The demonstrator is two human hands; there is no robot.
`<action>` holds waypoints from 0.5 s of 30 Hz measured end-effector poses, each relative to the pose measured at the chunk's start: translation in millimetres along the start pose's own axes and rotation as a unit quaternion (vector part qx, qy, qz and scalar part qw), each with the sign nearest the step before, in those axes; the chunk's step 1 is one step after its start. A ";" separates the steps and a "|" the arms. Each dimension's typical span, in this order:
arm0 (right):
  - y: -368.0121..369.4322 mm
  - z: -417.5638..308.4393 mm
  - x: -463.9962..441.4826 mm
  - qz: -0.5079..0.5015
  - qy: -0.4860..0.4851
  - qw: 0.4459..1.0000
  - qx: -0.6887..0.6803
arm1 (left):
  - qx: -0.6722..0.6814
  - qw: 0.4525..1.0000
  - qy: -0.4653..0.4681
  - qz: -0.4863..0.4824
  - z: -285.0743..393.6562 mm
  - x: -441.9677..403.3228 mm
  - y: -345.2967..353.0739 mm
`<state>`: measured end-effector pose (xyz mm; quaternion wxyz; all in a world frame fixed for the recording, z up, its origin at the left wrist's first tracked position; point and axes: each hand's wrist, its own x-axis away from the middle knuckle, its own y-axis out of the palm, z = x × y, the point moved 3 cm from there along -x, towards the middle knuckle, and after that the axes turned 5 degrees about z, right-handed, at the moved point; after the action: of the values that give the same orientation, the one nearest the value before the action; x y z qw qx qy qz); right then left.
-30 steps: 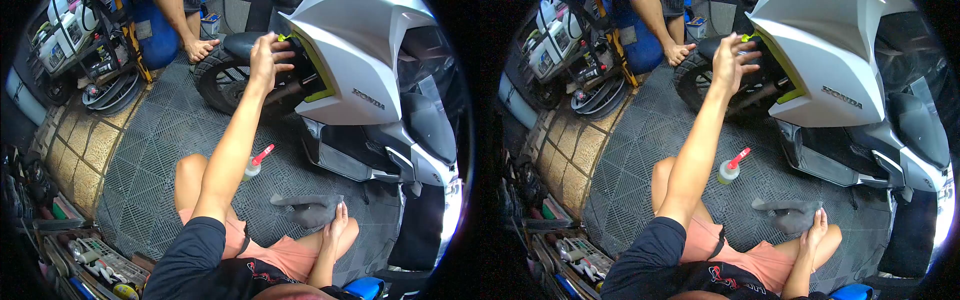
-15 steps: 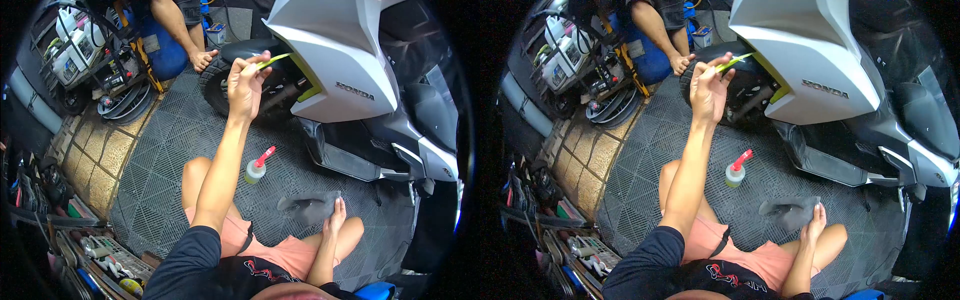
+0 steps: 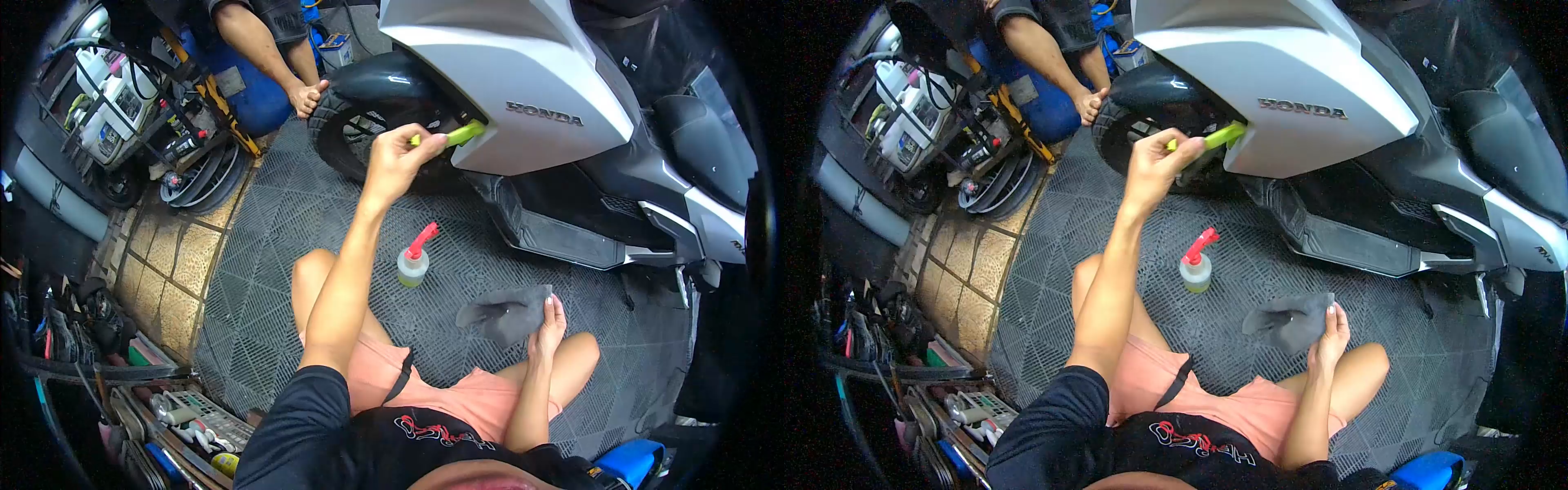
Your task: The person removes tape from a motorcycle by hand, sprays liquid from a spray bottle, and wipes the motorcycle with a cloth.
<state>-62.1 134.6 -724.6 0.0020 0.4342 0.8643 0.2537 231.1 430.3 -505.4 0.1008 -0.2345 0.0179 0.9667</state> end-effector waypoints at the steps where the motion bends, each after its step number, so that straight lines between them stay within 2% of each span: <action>1: -0.4 -1.3 0.9 0.006 -0.002 1.000 0.001 | 0.017 0.999 -0.026 0.016 -4.8 1.6 -9.2; 3: -0.7 -3.3 0.3 0.006 -0.002 1.000 -0.001 | 0.109 0.990 -0.020 0.092 -31.5 2.9 -38.0; 5: -0.6 -4.8 0.2 0.010 -0.001 1.000 -0.004 | 0.307 0.942 -0.029 0.131 -33.6 9.8 -54.8; 6: 0.6 -5.1 -0.1 0.008 0.000 1.000 -0.004 | 0.309 0.939 -0.035 0.144 -33.0 12.8 -61.3; 9: 5.6 -2.8 -3.4 0.000 -0.005 1.000 -0.012 | 0.207 0.973 0.037 0.092 -15.9 8.1 -52.3; 11: 5.9 -0.6 -6.2 0.003 -0.011 1.000 0.009 | 0.238 0.970 -0.050 0.027 -2.5 4.2 -31.1; 13: 4.8 1.8 -10.3 -0.001 -0.012 1.000 0.000 | 0.193 0.977 -0.059 0.060 11.0 -1.6 -0.6; 15: 9.0 0.7 -10.3 0.000 -0.009 1.000 -0.005 | 0.098 0.990 -0.096 0.022 24.9 -6.0 21.9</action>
<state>-48.8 131.7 -723.4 0.0124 0.4364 0.8630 0.2543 220.7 409.8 -480.8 0.1033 -0.1290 0.1078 0.9804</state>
